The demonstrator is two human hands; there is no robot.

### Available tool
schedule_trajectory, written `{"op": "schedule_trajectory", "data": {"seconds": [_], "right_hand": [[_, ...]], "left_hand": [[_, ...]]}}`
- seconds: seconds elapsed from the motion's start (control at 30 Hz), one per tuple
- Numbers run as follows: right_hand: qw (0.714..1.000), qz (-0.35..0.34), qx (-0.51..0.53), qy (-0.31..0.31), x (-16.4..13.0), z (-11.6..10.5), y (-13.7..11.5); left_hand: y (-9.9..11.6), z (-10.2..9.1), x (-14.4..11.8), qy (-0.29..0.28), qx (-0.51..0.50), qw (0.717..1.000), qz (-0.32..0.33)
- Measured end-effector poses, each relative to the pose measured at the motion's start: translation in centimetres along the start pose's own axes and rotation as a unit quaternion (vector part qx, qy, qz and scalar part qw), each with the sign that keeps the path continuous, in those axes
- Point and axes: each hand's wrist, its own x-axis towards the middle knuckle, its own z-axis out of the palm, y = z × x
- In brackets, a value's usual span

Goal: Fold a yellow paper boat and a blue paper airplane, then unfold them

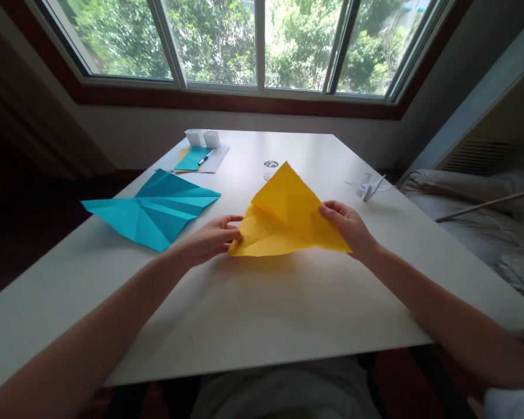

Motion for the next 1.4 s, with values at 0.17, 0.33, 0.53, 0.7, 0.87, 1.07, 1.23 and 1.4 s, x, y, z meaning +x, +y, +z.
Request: {"op": "schedule_trajectory", "data": {"seconds": [0.17,0.33,0.53,0.7,0.87,1.07,1.23,1.4], "right_hand": [[0.995,0.062,0.069,0.038,1.3,-1.0,0.7],[0.99,0.094,0.101,0.009,1.1,-0.7,1.0],[0.996,0.066,0.058,0.02,1.1,-0.8,0.9],[0.998,-0.045,-0.012,-0.043,1.0,-1.3,1.1],[0.994,-0.068,-0.039,-0.072,1.2,-1.3,1.4],[0.995,-0.06,-0.033,-0.078,1.4,-1.2,1.5],[0.996,-0.035,-0.015,-0.08,1.2,-1.1,1.5],[0.996,-0.006,-0.014,-0.093,0.9,-0.9,1.0]], "left_hand": [[0.9,-1.1,-0.5,-0.036,0.006,0.999,0.005],[0.9,-1.1,-0.5,-0.073,-0.037,0.997,0.01],[0.7,-0.6,0.0,-0.02,-0.128,0.989,0.074],[0.8,-0.5,-0.1,0.008,-0.156,0.983,0.095],[0.8,-0.2,-0.6,0.044,-0.116,0.978,0.167],[0.8,-0.4,-0.8,-0.012,-0.085,0.981,0.175],[0.5,-0.4,-0.3,0.001,-0.101,0.983,0.152],[0.4,-0.2,-0.2,0.001,-0.12,0.984,0.134]]}}
